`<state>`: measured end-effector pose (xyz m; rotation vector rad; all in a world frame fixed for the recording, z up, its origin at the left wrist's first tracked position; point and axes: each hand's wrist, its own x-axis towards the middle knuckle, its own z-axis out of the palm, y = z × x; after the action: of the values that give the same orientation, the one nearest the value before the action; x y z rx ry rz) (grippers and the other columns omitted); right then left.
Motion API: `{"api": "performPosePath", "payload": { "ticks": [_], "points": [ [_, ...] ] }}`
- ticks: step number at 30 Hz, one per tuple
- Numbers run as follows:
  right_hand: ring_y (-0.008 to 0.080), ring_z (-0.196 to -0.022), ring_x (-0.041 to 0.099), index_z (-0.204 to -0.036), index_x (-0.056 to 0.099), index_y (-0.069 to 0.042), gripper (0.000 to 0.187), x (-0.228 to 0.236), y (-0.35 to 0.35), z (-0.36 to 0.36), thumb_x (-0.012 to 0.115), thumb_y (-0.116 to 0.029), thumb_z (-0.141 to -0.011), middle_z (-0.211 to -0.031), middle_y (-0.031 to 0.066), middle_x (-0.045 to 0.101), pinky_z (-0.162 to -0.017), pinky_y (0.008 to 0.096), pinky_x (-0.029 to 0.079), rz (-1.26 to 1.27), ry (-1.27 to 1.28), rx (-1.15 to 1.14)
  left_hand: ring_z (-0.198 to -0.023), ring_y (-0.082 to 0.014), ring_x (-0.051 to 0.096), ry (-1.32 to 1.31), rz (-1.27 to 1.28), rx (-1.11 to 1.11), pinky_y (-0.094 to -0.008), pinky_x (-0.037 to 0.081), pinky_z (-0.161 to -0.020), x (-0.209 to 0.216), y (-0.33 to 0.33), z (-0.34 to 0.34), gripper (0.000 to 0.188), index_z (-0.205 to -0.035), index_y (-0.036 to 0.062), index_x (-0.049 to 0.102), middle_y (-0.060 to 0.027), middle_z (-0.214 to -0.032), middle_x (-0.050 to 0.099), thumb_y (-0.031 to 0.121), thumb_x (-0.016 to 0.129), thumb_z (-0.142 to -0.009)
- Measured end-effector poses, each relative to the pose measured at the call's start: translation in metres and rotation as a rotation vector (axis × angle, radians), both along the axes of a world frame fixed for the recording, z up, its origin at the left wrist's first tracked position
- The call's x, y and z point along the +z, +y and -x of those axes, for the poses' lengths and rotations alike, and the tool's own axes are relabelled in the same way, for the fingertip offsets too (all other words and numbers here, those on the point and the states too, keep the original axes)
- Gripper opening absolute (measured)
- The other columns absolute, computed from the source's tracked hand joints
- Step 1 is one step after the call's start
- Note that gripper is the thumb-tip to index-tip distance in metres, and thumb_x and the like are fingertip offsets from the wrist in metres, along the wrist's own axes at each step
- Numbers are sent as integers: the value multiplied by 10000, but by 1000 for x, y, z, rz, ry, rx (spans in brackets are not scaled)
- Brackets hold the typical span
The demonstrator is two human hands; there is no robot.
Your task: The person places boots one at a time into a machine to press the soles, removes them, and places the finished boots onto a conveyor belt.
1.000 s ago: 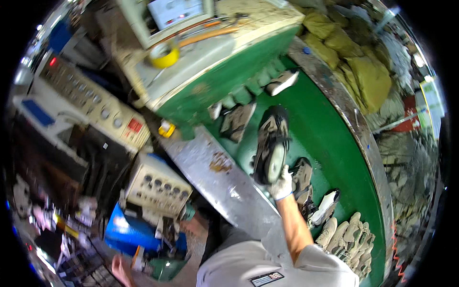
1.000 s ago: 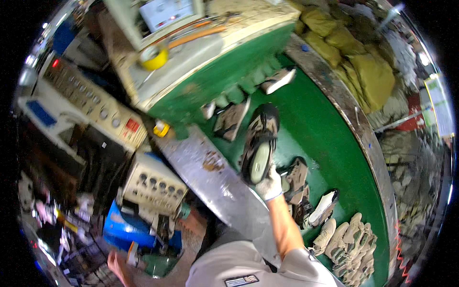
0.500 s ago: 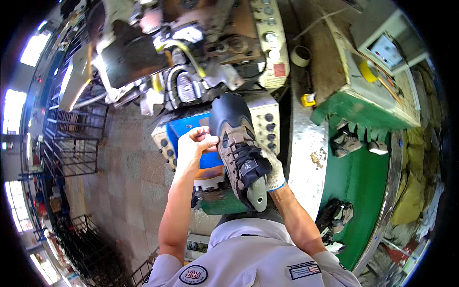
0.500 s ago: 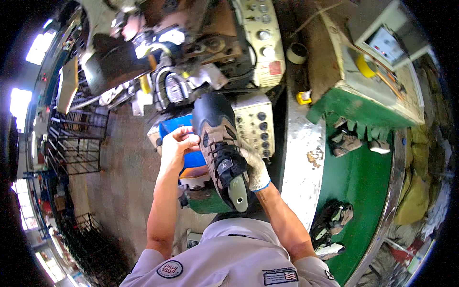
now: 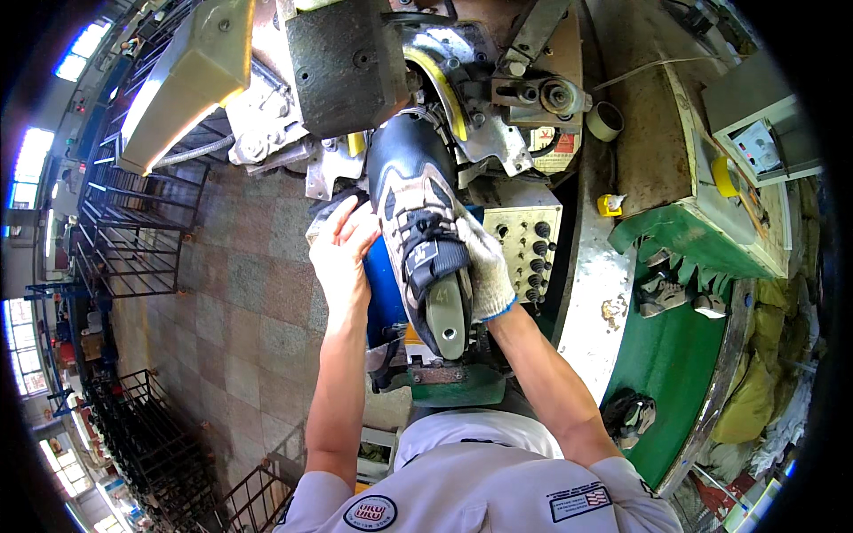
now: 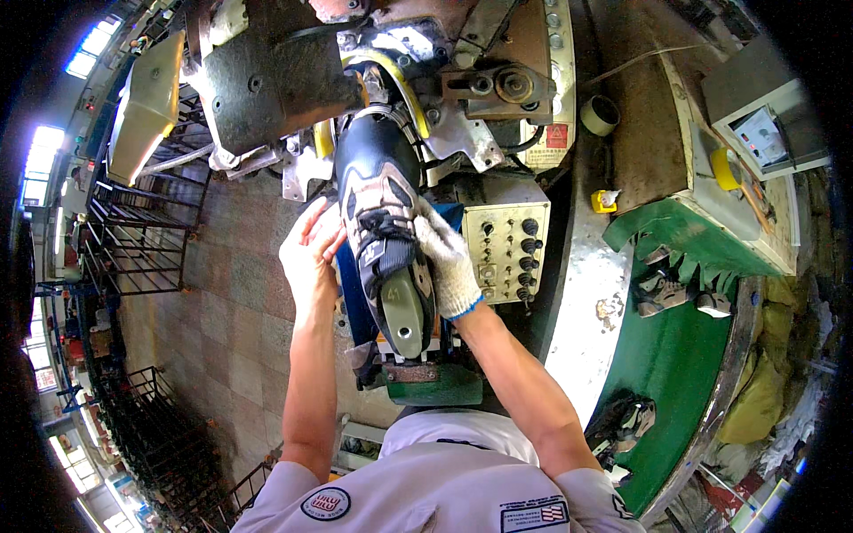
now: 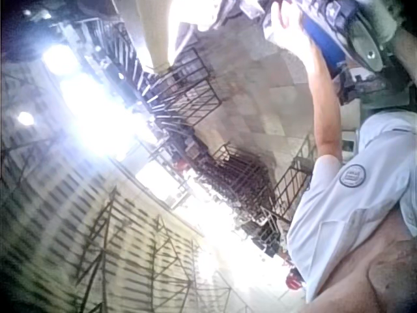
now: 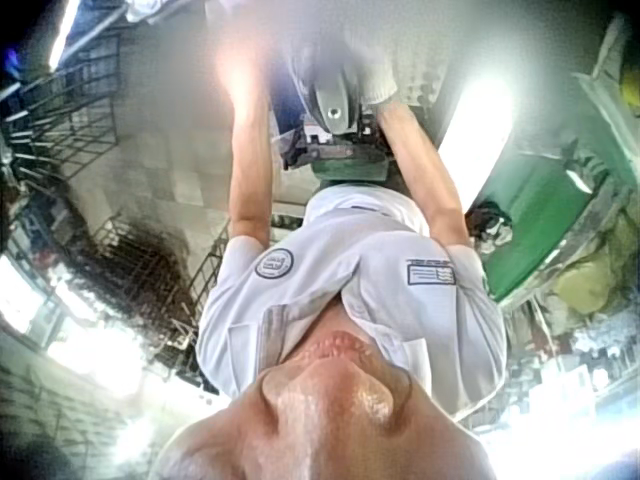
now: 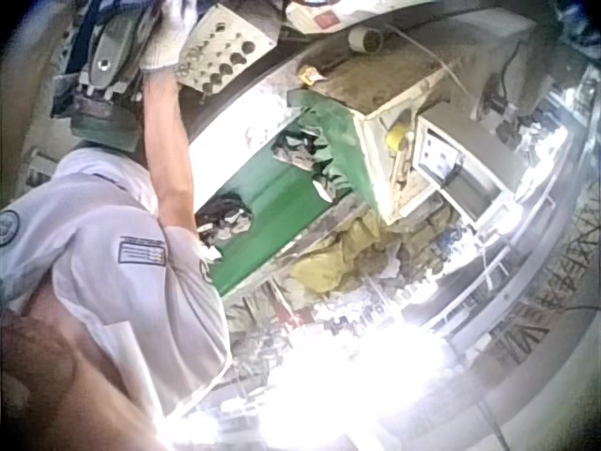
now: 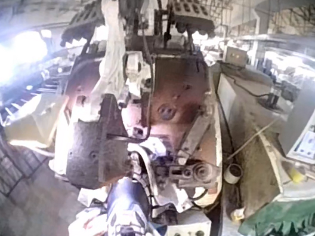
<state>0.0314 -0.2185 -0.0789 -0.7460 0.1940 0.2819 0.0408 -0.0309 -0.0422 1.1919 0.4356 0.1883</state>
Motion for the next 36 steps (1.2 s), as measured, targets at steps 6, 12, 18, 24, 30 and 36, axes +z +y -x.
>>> {"api": "performPosePath", "payload": {
  "ticks": [6, 12, 18, 24, 30, 36],
  "points": [
    [131, -1041, 634, -1397, 549, -7, 457, -7, 17, -12, 622, -234, -1008, -1226, 63, 660, -909, 291, 523, -70, 23, -61, -898, -120, 652, 158, 21, -188, -249, 519, -791, -49, -8, 6, 408, -1291, 6, 639, -57, -1128, 702, 285, 642, -993],
    [133, -986, 648, -1288, 619, -2, 390, -20, 20, -12, 625, -275, -1009, -1146, 56, 690, -880, 295, 530, -38, 18, -74, -933, -136, 663, 298, 291, -256, -284, 527, -838, -37, -28, 9, 530, -1226, 22, 652, -57, -1090, 707, 486, 460, -1058],
    [113, -921, 654, -1160, 681, 6, 324, -31, 20, -15, 601, -276, -1022, -1053, 48, 713, -831, 275, 527, 127, -9, -117, -872, -126, 667, 217, 215, -223, -273, 542, -784, -40, -33, 4, 509, -1188, -3, 660, -53, -1040, 709, 445, 446, -1075],
    [86, -826, 623, -1045, 709, 1, 292, -22, 23, -20, 584, -261, -1020, -958, 25, 706, -737, 261, 514, 152, 5, -181, -886, -127, 646, 56, 184, -221, -278, 525, -817, -57, -33, 0, 474, -1160, -31, 665, -55, -1027, 704, 368, 418, -1098],
    [70, -780, 601, -1012, 707, 16, 327, -25, 22, -21, 582, -287, -1020, -905, 15, 702, -698, 253, 499, 258, -39, -188, -882, -109, 619, -34, -17, -257, -276, 505, -811, -61, -32, 5, 511, -1123, -28, 687, -52, -1022, 704, 383, 384, -1107],
    [61, -794, 583, -1004, 705, 12, 353, -18, 25, -19, 577, -316, -1025, -900, 3, 690, -704, 246, 492, 310, -30, -243, -882, -121, 638, -18, 88, -259, -282, 526, -826, -42, -35, 7, 527, -1147, -16, 681, -44, -1041, 705, 401, 361, -1108]
  ]
}}
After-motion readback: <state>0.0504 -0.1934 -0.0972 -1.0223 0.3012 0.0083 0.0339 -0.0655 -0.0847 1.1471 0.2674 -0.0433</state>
